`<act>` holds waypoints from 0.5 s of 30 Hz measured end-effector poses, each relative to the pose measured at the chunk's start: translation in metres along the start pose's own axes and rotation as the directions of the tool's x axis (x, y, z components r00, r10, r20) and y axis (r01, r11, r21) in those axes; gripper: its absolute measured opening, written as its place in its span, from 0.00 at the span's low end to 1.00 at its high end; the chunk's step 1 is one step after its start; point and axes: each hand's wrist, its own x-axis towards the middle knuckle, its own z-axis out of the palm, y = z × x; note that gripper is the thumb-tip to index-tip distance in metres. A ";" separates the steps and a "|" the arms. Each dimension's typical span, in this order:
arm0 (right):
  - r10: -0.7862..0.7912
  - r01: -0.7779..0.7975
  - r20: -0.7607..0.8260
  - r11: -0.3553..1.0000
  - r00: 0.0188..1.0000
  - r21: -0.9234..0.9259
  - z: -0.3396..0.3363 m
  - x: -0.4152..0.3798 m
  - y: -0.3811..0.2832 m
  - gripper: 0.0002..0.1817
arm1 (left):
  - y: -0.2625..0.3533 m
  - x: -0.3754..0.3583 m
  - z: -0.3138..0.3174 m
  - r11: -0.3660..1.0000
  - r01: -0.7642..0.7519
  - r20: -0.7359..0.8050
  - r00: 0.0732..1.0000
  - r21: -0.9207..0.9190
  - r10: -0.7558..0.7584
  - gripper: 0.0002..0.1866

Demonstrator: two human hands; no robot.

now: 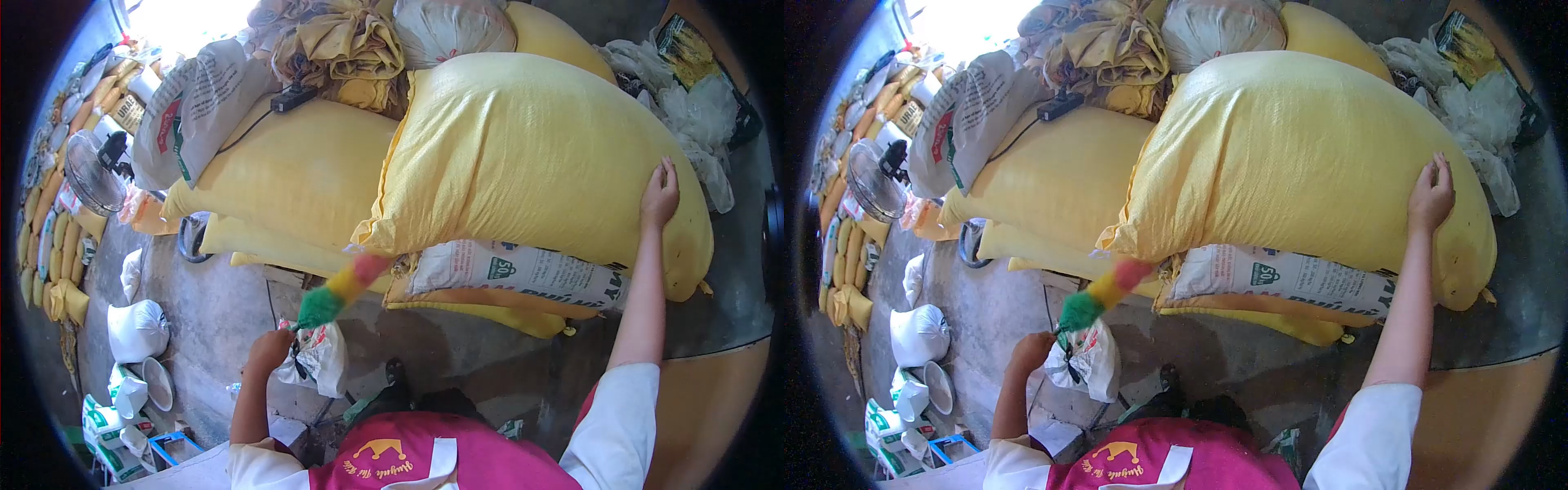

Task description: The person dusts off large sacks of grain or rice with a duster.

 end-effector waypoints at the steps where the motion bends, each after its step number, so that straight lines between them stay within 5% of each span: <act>1: -0.037 0.036 -0.014 0.998 0.999 -0.046 0.001 0.000 0.000 0.14 | 0.002 -0.003 -0.004 1.000 0.003 0.002 1.000 0.002 -0.003 0.16; 5: -0.038 0.036 -0.028 0.998 0.999 -0.045 0.001 -0.001 0.001 0.14 | 0.018 0.002 0.011 0.986 -0.076 -0.110 0.992 -0.145 0.060 0.16; 7: -0.039 0.038 -0.038 0.999 0.999 -0.008 0.004 0.000 0.005 0.14 | 0.029 0.011 0.032 0.980 -0.002 -0.227 0.973 -0.199 -0.044 0.16; 8: -0.043 0.045 -0.050 0.999 0.998 0.030 0.005 0.000 0.007 0.13 | 0.030 0.015 0.048 0.980 0.028 -0.173 0.983 -0.198 -0.063 0.16; 9: -0.050 0.049 -0.053 0.999 0.997 -0.010 0.004 -0.001 0.006 0.13 | 0.009 0.028 0.091 0.980 -0.095 -0.191 0.980 -0.173 0.062 0.15; 11: -0.076 0.073 -0.057 0.996 0.995 -0.052 0.003 0.001 0.004 0.12 | 0.032 0.003 0.091 0.989 -0.139 0.078 0.987 -0.042 0.142 0.15; 13: -0.109 0.105 -0.040 0.991 0.993 -0.077 0.002 0.001 0.007 0.13 | 0.036 -0.004 0.099 0.966 -0.242 0.056 0.967 -0.085 0.247 0.15; 15: -0.150 0.149 0.000 0.984 0.989 -0.097 -0.001 -0.005 0.010 0.15 | 0.050 -0.007 0.078 0.982 -0.146 -0.009 0.989 -0.117 0.146 0.15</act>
